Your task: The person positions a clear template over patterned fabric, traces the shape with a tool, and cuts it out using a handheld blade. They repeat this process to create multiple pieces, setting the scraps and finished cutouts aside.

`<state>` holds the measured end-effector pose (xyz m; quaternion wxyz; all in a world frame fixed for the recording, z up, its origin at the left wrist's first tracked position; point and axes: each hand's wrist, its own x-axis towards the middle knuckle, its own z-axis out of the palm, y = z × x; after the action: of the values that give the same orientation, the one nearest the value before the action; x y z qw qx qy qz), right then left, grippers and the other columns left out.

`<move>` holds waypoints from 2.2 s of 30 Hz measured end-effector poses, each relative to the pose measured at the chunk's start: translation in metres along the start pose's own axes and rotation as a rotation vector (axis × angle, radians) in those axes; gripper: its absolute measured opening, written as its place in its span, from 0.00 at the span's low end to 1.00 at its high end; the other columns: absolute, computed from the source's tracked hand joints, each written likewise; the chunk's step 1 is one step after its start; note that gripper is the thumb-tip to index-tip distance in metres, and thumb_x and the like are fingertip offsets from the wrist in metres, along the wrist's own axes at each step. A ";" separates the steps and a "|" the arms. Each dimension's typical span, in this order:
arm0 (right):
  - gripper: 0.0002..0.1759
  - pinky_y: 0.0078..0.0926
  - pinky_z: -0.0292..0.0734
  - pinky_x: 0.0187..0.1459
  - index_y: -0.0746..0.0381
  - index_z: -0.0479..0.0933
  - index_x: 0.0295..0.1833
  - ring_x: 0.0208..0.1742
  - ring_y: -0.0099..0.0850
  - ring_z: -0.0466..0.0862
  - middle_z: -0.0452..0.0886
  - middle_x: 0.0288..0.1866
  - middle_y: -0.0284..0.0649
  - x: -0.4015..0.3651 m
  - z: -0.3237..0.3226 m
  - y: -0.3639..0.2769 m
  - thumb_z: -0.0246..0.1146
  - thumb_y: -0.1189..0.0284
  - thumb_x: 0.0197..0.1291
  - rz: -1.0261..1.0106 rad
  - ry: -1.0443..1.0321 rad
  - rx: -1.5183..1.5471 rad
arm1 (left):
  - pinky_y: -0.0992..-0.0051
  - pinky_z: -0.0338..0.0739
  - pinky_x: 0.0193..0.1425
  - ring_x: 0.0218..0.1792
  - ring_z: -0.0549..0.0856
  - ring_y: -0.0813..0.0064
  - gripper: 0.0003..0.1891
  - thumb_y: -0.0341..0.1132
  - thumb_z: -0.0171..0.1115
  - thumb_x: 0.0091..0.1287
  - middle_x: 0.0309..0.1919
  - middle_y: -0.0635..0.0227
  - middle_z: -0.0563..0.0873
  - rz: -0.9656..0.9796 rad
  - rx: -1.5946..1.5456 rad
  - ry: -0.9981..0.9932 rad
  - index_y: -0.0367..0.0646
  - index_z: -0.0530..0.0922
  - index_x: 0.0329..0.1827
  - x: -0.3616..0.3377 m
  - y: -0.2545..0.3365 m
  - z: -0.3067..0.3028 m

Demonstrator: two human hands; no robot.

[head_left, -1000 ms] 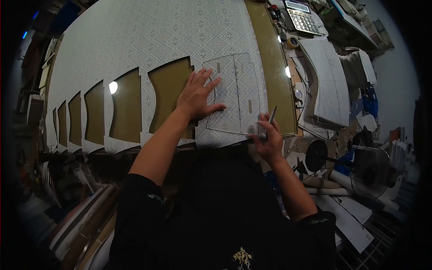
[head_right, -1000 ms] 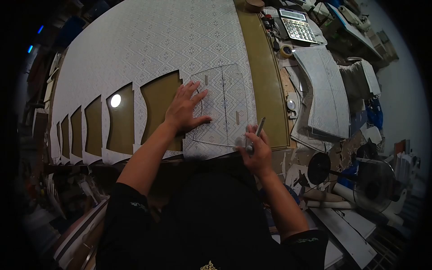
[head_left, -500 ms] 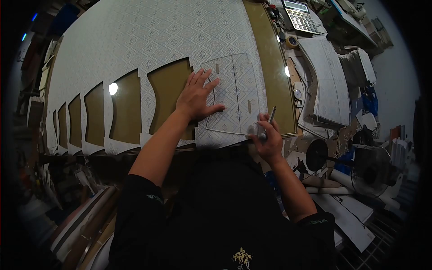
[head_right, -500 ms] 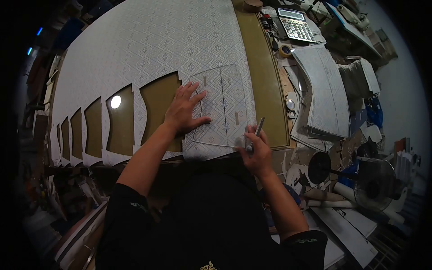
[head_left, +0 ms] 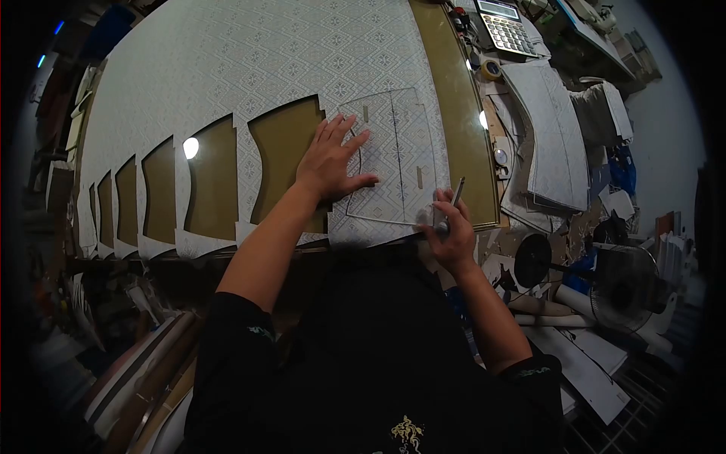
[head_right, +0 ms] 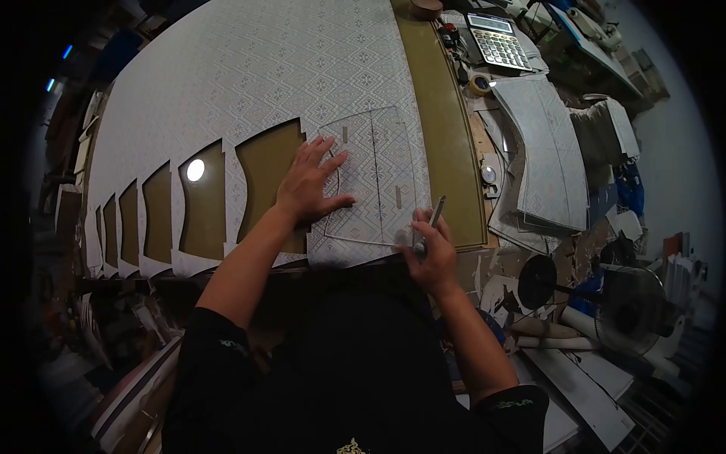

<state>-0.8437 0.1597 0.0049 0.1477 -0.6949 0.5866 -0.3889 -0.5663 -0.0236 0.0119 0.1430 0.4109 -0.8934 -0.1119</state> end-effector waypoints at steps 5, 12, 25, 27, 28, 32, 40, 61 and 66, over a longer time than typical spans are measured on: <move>0.31 0.46 0.76 0.75 0.62 0.79 0.63 0.77 0.53 0.78 0.85 0.70 0.54 -0.001 0.002 0.003 0.82 0.76 0.54 0.008 0.008 0.030 | 0.47 0.50 0.90 0.85 0.61 0.44 0.46 0.69 0.74 0.62 0.83 0.50 0.68 0.027 -0.014 0.029 0.53 0.76 0.79 0.000 0.000 0.001; 0.31 0.45 0.75 0.75 0.63 0.79 0.63 0.77 0.52 0.78 0.85 0.70 0.54 -0.001 0.001 0.002 0.82 0.77 0.54 0.009 0.009 0.035 | 0.47 0.50 0.91 0.85 0.61 0.44 0.46 0.69 0.74 0.62 0.83 0.50 0.67 0.013 -0.013 0.019 0.54 0.76 0.80 0.000 0.001 0.000; 0.30 0.45 0.76 0.75 0.63 0.79 0.63 0.77 0.53 0.79 0.85 0.71 0.54 -0.002 0.003 0.003 0.82 0.76 0.55 0.002 0.012 0.023 | 0.48 0.48 0.91 0.86 0.60 0.45 0.47 0.70 0.73 0.63 0.83 0.50 0.67 0.005 -0.018 0.009 0.53 0.76 0.80 0.000 0.001 0.000; 0.30 0.45 0.76 0.75 0.63 0.79 0.63 0.77 0.53 0.79 0.85 0.70 0.54 -0.002 0.003 0.004 0.82 0.76 0.55 -0.006 0.018 0.028 | 0.48 0.48 0.91 0.86 0.60 0.45 0.47 0.71 0.72 0.63 0.84 0.50 0.66 -0.006 -0.020 -0.005 0.52 0.76 0.80 0.000 0.001 -0.001; 0.30 0.45 0.76 0.75 0.63 0.79 0.63 0.77 0.53 0.79 0.85 0.70 0.54 -0.002 0.003 0.004 0.82 0.76 0.55 -0.006 0.017 0.023 | 0.48 0.48 0.91 0.86 0.60 0.45 0.47 0.71 0.72 0.63 0.84 0.50 0.66 -0.006 -0.019 -0.005 0.52 0.76 0.80 0.000 0.001 -0.001; 0.30 0.45 0.75 0.75 0.63 0.79 0.63 0.77 0.53 0.79 0.85 0.70 0.54 -0.002 0.003 0.003 0.82 0.75 0.55 -0.003 0.017 0.022 | 0.48 0.48 0.91 0.86 0.60 0.45 0.47 0.71 0.71 0.64 0.84 0.50 0.67 0.001 -0.011 -0.001 0.51 0.76 0.80 0.000 0.001 -0.001; 0.30 0.45 0.75 0.75 0.63 0.79 0.63 0.77 0.53 0.78 0.85 0.71 0.54 -0.002 0.002 0.002 0.81 0.75 0.56 0.000 0.005 0.015 | 0.48 0.49 0.91 0.86 0.61 0.45 0.47 0.71 0.71 0.63 0.83 0.49 0.67 0.008 -0.004 0.020 0.51 0.76 0.79 0.000 0.001 0.001; 0.28 0.46 0.75 0.75 0.63 0.78 0.63 0.76 0.54 0.79 0.85 0.70 0.54 0.001 -0.001 -0.004 0.79 0.78 0.58 0.011 0.002 0.021 | 0.47 0.52 0.89 0.84 0.63 0.45 0.45 0.67 0.76 0.62 0.81 0.49 0.69 0.020 -0.037 0.059 0.50 0.78 0.77 0.000 0.001 0.000; 0.22 0.45 0.76 0.74 0.64 0.77 0.63 0.75 0.55 0.80 0.86 0.68 0.54 0.000 -0.008 -0.003 0.70 0.83 0.65 0.050 0.098 0.069 | 0.47 0.53 0.89 0.85 0.63 0.45 0.45 0.67 0.76 0.61 0.82 0.49 0.69 0.015 -0.020 0.062 0.50 0.78 0.77 -0.001 0.001 0.002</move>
<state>-0.8476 0.1623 0.0127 0.1524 -0.6547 0.5963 -0.4388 -0.5672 -0.0220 0.0105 0.1757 0.4061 -0.8904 -0.1069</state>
